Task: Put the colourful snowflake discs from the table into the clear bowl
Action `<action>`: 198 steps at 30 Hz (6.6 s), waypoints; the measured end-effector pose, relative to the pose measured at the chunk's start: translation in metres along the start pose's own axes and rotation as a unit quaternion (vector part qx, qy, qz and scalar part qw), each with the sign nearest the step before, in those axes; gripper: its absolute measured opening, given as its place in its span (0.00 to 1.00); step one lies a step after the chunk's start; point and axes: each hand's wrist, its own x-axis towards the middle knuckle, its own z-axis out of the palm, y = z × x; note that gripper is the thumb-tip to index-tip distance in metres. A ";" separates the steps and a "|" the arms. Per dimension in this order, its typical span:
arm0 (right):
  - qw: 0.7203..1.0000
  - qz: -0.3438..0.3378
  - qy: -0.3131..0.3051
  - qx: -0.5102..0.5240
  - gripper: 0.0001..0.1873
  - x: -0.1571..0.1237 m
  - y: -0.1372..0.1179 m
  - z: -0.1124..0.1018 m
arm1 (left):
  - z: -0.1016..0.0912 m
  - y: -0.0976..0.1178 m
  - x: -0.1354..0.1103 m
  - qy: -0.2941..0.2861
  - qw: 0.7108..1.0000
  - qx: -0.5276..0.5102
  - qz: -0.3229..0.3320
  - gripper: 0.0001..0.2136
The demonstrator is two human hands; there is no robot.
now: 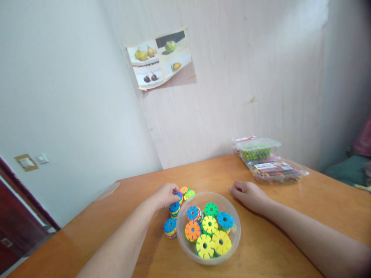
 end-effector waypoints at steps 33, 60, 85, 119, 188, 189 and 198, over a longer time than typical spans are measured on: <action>1.000 -0.010 -0.002 -0.004 0.20 -0.001 -0.002 -0.003 | -0.031 0.098 -0.119 -0.002 0.987 0.045 0.154 0.09; 1.000 -0.007 -0.015 -0.004 0.18 0.000 -0.001 -0.003 | -0.034 0.112 -0.142 -0.070 0.966 0.088 0.232 0.13; 1.000 0.001 -0.019 0.000 0.18 -0.002 -0.004 -0.004 | -0.031 0.025 -0.033 0.066 0.993 -0.097 0.012 0.15; 1.000 0.011 -0.029 0.002 0.17 -0.002 -0.005 -0.005 | 0.001 0.005 0.002 -0.005 0.999 -0.028 0.024 0.13; 0.999 -0.005 -0.034 0.001 0.23 -0.001 0.012 0.002 | -0.003 0.069 -0.033 -0.009 0.929 0.320 0.184 0.13; 0.999 -0.006 -0.033 0.001 0.23 -0.002 0.012 0.002 | -0.004 0.070 -0.033 -0.001 0.930 0.321 0.182 0.12; 1.000 0.001 -0.029 -0.003 0.22 -0.002 0.005 -0.001 | -0.027 0.064 -0.033 0.120 0.946 0.257 0.155 0.09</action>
